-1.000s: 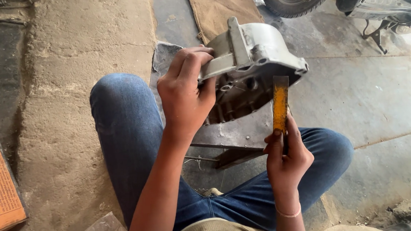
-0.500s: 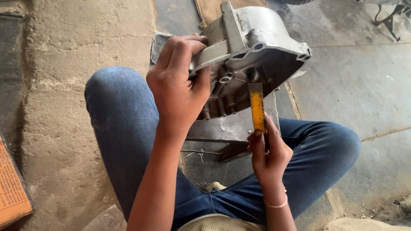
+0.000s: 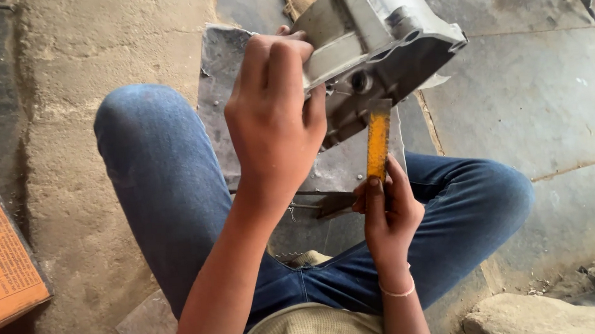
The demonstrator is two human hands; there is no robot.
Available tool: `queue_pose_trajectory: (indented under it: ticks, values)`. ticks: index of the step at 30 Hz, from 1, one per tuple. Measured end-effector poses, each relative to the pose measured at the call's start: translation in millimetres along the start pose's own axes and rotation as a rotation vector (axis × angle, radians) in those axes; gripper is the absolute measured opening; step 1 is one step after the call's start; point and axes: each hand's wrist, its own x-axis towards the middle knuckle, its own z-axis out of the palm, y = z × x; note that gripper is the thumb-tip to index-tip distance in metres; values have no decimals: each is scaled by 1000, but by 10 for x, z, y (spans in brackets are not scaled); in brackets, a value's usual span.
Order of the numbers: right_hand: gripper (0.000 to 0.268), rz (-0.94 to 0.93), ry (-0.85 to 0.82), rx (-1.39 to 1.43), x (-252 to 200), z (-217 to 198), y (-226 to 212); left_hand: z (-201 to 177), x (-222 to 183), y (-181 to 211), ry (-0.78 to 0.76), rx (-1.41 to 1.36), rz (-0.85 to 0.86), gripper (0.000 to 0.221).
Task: The person uses a hacksaw blade to scrape and clean the interior surfaces and edges of a metal engine casing, turning it repeatedly to reach different sections.
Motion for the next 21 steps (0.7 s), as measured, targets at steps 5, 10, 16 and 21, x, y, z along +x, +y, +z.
queue_pose_trajectory:
  ticks: [5, 10, 16, 21]
  values:
    - [36, 0, -5, 10, -8, -10, -8, -35, 53, 84, -10, -21, -3, 40]
    - [36, -9, -15, -6, 1, 0, 5, -17, 39, 19, 16, -55, -3, 33]
    - [37, -14, -16, -17, -10, -8, 18, 39, 77, -194, 26, -156, -72, 18]
    - [37, 17, -9, 21, -4, -16, 27, -203, 137, -266, -61, -251, -207, 16]
